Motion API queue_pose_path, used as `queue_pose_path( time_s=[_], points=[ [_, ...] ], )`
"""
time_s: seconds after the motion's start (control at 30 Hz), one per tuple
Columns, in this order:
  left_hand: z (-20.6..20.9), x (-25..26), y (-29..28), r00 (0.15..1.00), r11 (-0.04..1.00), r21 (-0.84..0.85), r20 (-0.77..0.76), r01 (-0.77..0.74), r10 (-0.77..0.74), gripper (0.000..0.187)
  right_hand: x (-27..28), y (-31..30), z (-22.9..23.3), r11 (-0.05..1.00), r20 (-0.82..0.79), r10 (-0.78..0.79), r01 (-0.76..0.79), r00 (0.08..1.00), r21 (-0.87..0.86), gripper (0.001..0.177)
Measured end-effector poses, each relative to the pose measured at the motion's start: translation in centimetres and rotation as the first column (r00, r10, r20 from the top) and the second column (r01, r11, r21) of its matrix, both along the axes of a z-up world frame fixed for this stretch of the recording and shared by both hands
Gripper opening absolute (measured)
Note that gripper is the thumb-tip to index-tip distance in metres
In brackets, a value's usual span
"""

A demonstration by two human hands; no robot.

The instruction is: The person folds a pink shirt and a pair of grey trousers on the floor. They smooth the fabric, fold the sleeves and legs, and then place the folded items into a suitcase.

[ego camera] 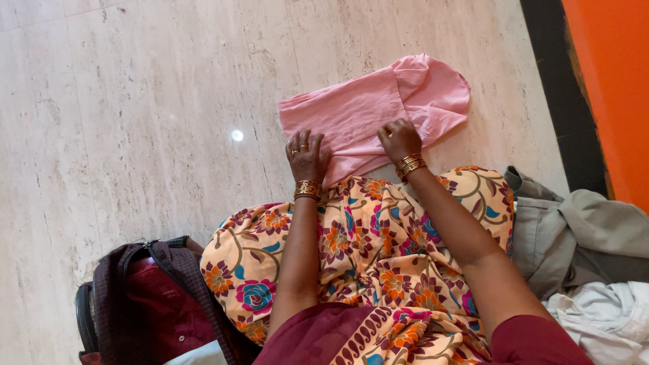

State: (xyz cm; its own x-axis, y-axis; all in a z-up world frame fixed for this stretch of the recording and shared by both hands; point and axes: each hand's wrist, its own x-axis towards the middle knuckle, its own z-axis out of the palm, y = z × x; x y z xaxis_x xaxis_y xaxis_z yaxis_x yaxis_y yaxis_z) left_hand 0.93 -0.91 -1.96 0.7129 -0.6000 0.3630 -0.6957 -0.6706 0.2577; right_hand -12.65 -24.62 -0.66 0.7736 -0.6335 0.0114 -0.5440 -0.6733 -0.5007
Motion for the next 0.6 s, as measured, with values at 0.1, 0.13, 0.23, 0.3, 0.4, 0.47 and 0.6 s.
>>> queue_pose_path(
  time_s=[0.1,0.13,0.23,0.3,0.4,0.47,0.6],
  points=[
    [0.2,-0.1,-0.3,0.996,0.997,0.056,0.062,0.054,-0.058,0.036,0.0,2.7,-0.3,1.0,-0.054,0.031,-0.031,0.998,0.006,0.028],
    [0.2,0.1,-0.6,0.991,0.994,0.041,0.082,0.099,-0.102,0.038,0.1,3.2,-0.4,1.0,-0.065,0.025,-0.026,0.998,-0.008,0.027],
    [0.2,0.1,-1.3,0.974,0.98,0.039,0.11,0.197,-0.2,0.038,0.6,3.9,-1.4,0.992,-0.002,-0.011,0.012,1.0,0.123,0.027],
    [0.2,0.4,-2.0,0.969,0.972,0.087,0.096,0.218,-0.226,0.029,1.5,3.4,-2.3,0.95,0.025,-0.055,0.045,0.998,0.308,0.029],
    [0.4,0.1,-2.4,0.992,0.982,-0.159,0.085,0.101,-0.088,0.011,2.0,2.8,-4.0,0.842,0.028,-0.107,0.076,0.994,0.534,0.035],
    [1.1,0.2,-2.3,0.998,0.967,-0.252,-0.046,0.028,-0.041,0.012,2.2,2.4,-5.0,0.834,0.103,-0.125,0.048,0.987,0.549,0.038],
    [3.0,0.0,-1.7,0.99,0.94,-0.34,-0.14,-0.014,-0.036,0.013,2.2,1.1,-5.0,0.823,0.238,-0.221,0.05,0.946,0.566,0.033]
  ],
)
